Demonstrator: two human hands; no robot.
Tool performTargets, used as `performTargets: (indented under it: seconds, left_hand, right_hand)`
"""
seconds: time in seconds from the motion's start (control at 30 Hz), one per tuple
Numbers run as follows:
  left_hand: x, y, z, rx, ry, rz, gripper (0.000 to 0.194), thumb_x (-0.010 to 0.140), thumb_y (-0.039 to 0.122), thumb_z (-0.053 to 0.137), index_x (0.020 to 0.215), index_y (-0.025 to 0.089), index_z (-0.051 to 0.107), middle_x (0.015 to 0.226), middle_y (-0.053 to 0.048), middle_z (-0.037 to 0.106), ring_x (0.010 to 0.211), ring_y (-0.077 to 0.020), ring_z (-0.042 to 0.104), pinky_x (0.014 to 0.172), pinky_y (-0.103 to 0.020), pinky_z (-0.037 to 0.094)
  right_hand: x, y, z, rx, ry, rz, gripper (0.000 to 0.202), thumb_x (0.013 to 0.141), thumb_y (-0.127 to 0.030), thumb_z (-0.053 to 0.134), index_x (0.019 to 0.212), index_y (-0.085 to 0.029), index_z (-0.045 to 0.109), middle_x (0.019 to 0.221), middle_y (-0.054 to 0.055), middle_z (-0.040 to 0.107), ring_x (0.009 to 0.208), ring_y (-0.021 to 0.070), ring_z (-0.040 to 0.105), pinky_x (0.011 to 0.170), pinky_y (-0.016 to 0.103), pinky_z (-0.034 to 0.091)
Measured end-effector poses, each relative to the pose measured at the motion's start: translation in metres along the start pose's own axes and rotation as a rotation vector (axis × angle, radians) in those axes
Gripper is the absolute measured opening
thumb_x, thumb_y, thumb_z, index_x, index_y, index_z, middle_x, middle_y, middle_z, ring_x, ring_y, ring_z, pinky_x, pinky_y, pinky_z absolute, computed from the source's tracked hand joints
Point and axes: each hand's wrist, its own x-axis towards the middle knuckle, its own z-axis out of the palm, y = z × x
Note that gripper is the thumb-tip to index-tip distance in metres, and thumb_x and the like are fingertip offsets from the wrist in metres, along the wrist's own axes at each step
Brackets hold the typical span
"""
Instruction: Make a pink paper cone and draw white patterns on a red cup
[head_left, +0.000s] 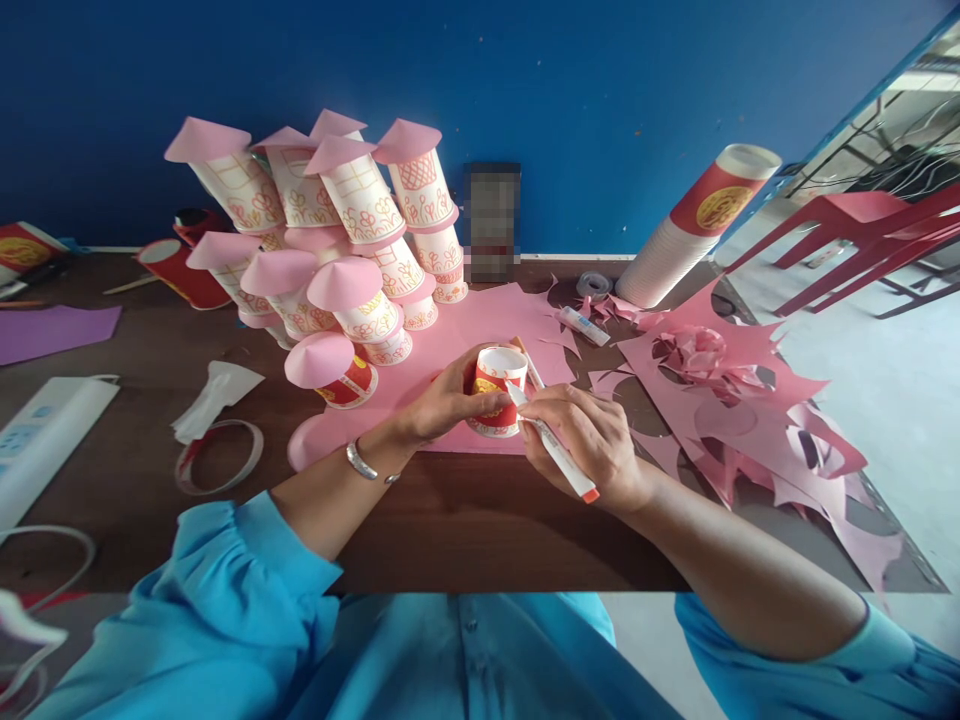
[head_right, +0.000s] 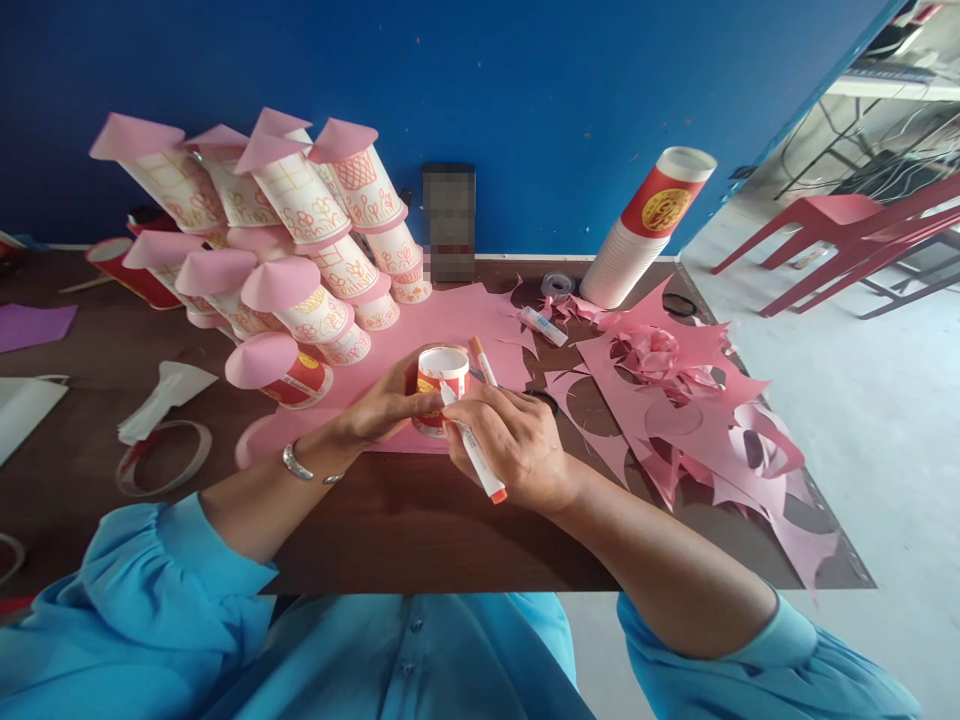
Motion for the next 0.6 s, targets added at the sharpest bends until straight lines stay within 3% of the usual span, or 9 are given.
performTargets:
  seconds: [0.6]
  left_hand:
    - [0.0001,0.0027,0.0010,0.007,-0.004,-0.015,0.068,0.082,0.046,0.101,0.137,0.020,0.072,0.130,-0.013,0.078,0.121,-0.0301,0.072,0.108,-0.043,0.056]
  right_hand:
    - [-0.0048,0.0021,0.0005,0.041,0.001,0.032,0.025,0.099,-0.009,0.067,0.119,-0.024,0.064,0.092,0.003,0.083,0.074,0.0190,0.081,0.066,0.027,0.065]
